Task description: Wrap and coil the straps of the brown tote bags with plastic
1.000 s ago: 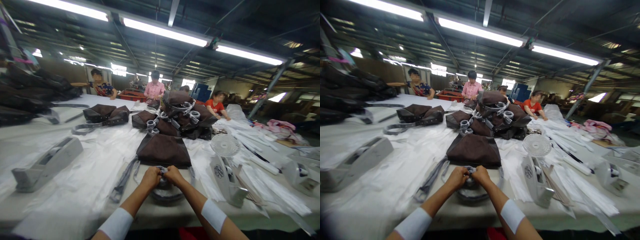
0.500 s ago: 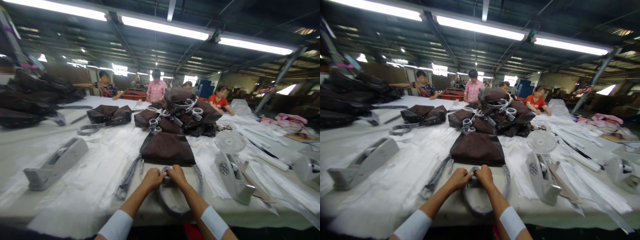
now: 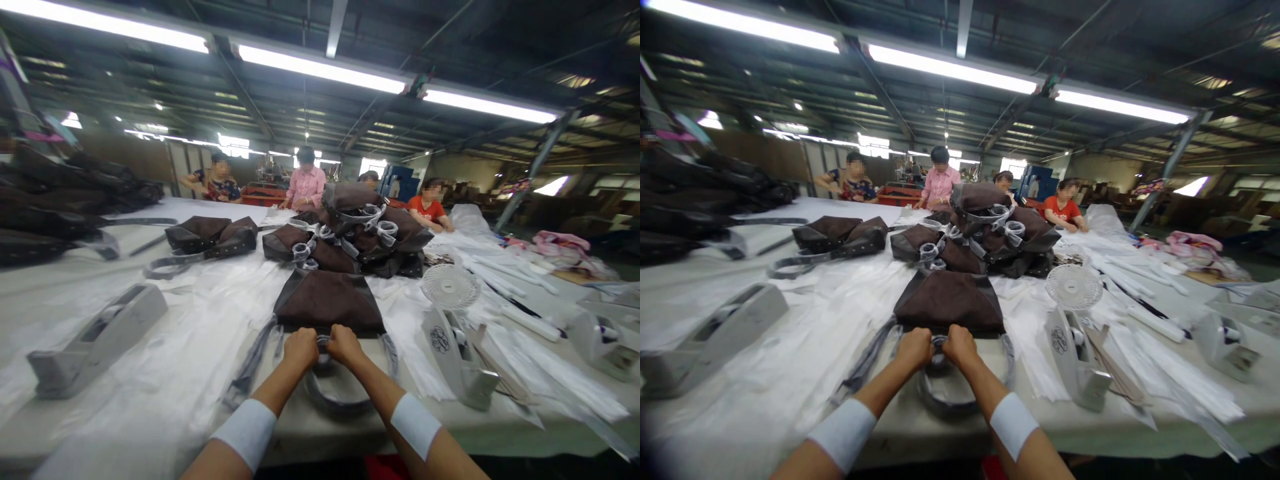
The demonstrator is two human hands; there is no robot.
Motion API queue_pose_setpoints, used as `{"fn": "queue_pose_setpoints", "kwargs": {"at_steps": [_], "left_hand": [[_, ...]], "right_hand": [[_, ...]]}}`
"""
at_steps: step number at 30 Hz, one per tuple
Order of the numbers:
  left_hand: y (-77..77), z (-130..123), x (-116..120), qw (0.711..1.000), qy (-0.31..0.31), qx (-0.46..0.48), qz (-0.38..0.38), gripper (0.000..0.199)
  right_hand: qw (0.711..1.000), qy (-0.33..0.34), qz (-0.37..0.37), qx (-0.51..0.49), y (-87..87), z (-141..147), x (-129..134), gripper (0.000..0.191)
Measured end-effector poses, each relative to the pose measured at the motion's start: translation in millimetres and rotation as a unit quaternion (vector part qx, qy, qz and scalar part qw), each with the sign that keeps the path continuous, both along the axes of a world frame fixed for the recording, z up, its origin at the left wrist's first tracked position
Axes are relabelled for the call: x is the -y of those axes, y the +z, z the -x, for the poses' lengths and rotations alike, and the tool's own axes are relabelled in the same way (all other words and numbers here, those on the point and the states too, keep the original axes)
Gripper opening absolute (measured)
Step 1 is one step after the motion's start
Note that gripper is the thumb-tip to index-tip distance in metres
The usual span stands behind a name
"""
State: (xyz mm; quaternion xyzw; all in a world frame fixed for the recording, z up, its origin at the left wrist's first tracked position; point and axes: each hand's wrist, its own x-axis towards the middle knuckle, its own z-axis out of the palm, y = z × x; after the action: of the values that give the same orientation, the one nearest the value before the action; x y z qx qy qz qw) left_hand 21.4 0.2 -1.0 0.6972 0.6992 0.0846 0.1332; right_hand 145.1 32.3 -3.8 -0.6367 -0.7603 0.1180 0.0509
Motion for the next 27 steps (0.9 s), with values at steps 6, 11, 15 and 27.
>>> {"fn": "queue_pose_setpoints", "kwargs": {"at_steps": [6,11,15,27], "left_hand": [[-3.2,6,-9,1.000,-0.025,-0.005,-0.006,0.027],[-5.2,7,-16,0.998,-0.059,0.013,-0.004,0.025],[-4.5,12,-21,0.998,-0.053,0.045,0.003,0.025],[-5.1,13,-30,0.989,0.009,0.103,0.101,0.014]], "right_hand": [[0.999,0.032,0.023,-0.036,1.1,-11,9,0.027],[0.955,0.296,-0.017,0.011,23.6,-42,12,0.045],[0.941,0.319,-0.057,0.099,20.6,-36,15,0.027],[0.950,0.286,-0.052,0.116,28.2,-17,15,0.023]]}}
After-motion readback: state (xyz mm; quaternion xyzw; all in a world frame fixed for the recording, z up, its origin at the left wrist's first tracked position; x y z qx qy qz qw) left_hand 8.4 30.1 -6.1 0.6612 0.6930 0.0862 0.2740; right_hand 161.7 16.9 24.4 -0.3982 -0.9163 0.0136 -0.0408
